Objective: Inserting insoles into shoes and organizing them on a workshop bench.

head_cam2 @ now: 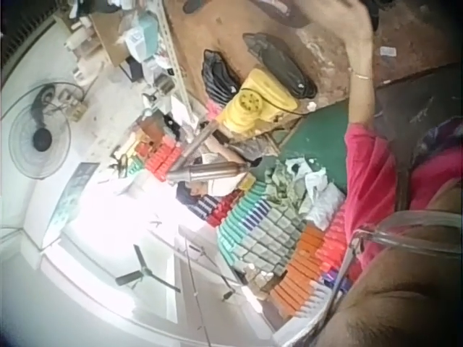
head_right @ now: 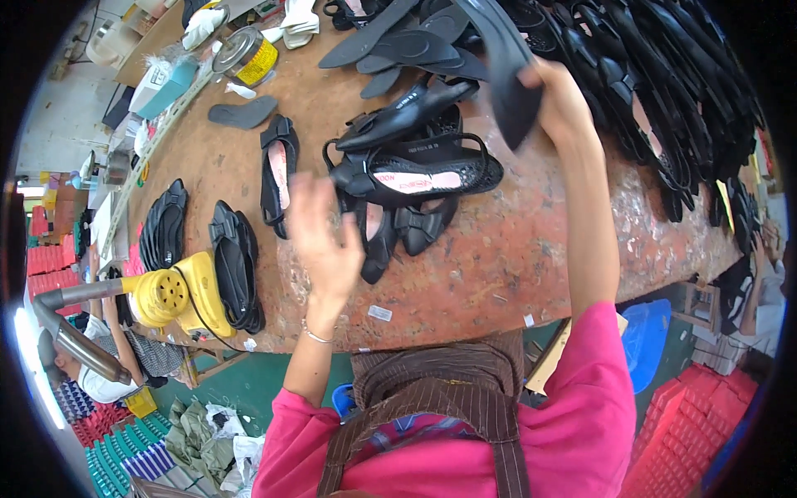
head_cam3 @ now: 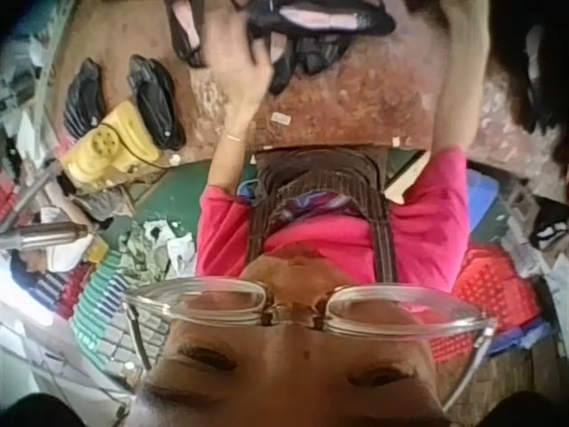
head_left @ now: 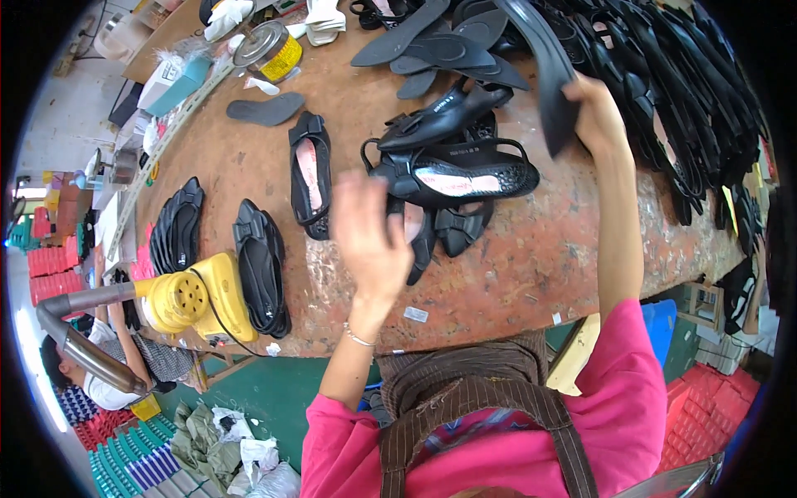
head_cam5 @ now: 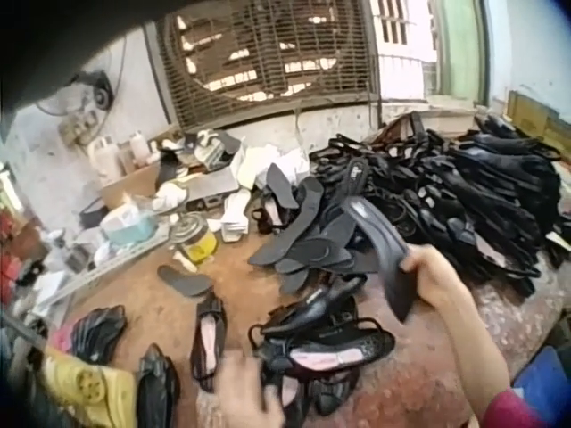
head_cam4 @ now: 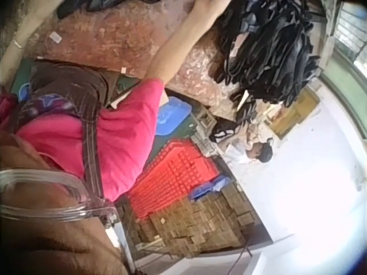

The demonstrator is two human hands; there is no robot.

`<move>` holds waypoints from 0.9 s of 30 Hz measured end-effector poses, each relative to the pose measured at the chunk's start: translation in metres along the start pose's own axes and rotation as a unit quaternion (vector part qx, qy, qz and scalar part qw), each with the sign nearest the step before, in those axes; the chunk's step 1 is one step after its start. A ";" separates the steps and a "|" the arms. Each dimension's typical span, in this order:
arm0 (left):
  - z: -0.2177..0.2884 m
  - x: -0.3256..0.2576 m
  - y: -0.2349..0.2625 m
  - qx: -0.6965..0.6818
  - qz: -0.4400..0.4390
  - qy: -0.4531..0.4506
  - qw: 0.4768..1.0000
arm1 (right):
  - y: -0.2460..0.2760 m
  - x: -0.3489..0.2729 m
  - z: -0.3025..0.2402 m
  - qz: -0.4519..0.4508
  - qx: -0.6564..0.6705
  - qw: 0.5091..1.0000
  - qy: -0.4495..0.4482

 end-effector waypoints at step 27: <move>0.002 -0.088 0.051 -0.041 -0.088 -0.083 0.992 | 0.024 -0.237 0.003 -0.039 -0.554 0.816 0.163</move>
Point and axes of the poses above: each hand's wrist, its own x-axis towards the middle knuckle, its own y-axis out of the back of the hand, z = x × y, the point moved 2 cm from there along x, towards the middle knuckle, and after that the axes turned 15 degrees about y, right-handed, at the moved point
